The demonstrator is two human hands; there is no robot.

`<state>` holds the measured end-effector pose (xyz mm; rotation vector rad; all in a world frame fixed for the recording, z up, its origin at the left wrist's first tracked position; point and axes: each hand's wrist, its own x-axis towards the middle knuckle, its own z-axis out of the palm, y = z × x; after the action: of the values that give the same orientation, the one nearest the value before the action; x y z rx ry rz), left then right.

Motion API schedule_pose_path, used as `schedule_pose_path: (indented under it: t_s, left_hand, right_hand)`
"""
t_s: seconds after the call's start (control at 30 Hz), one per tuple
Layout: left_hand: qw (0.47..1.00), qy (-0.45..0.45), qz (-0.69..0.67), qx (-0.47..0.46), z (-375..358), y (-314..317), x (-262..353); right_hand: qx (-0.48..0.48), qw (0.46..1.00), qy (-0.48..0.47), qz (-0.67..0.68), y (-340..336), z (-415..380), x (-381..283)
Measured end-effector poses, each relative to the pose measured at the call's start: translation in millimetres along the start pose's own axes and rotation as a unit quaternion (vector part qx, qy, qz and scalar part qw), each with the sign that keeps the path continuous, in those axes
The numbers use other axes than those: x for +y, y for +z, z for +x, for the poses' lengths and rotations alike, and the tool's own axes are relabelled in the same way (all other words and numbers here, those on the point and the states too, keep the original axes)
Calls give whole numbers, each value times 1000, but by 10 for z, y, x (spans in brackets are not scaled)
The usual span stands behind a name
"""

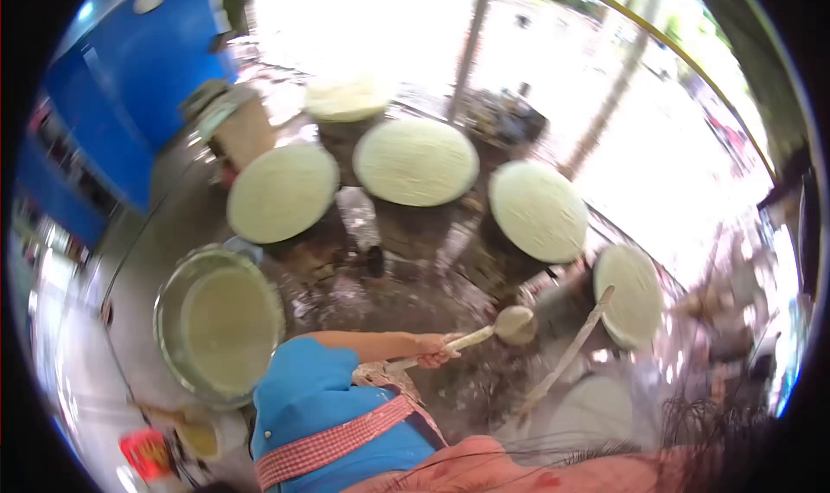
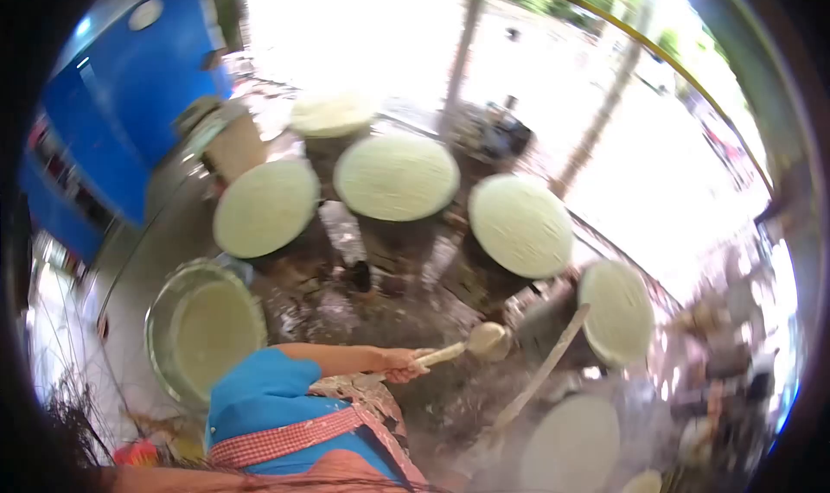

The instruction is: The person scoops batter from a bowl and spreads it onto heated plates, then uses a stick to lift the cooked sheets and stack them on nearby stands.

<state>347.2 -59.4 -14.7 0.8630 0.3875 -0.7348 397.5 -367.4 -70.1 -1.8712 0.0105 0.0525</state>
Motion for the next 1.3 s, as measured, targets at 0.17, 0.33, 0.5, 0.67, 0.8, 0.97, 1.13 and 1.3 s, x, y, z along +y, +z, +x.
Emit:
schedule_pose_path:
  t_s: [0.17, 0.33, 0.5, 0.67, 0.8, 0.97, 1.13, 1.3]
  left_hand:
    - [952, 42, -267, 143, -713, -782, -849]
    - [895, 124, -352, 244, -1861, -1170, -1628]
    - [816, 157, -477, 288, -2576, -1481, -2175]
    - [806, 160, -499, 275, -2809, -1656, -2297]
    - [866, 102, -461, 166, -2746, -1942, -2119]
    - [857, 42, -497, 131, -2576, -2148, -1982]
    - [956, -3, -281, 85, -2166, -2169, -1338]
    - [921, -23, -370, 121, -1722, -1365, -542]
  right_hand:
    - [-150, 988, -22, -26, 714, 390, -495]
    - [-300, 929, -115, -182, 1956, 49, -1028]
    - [-307, 900, -107, -291, 3075, -489, -1436]
    - [-322, 907, -137, -236, 3445, -493, -1289]
    - [-336, 882, -109, -313, 3241, -449, -1371]
    - [-278, 921, -12, -271, 2800, -282, -1357]
    - [-115, 955, 62, -268, 1869, -471, -1041]
    - [26, 960, 190, -205, 908, -775, -851]
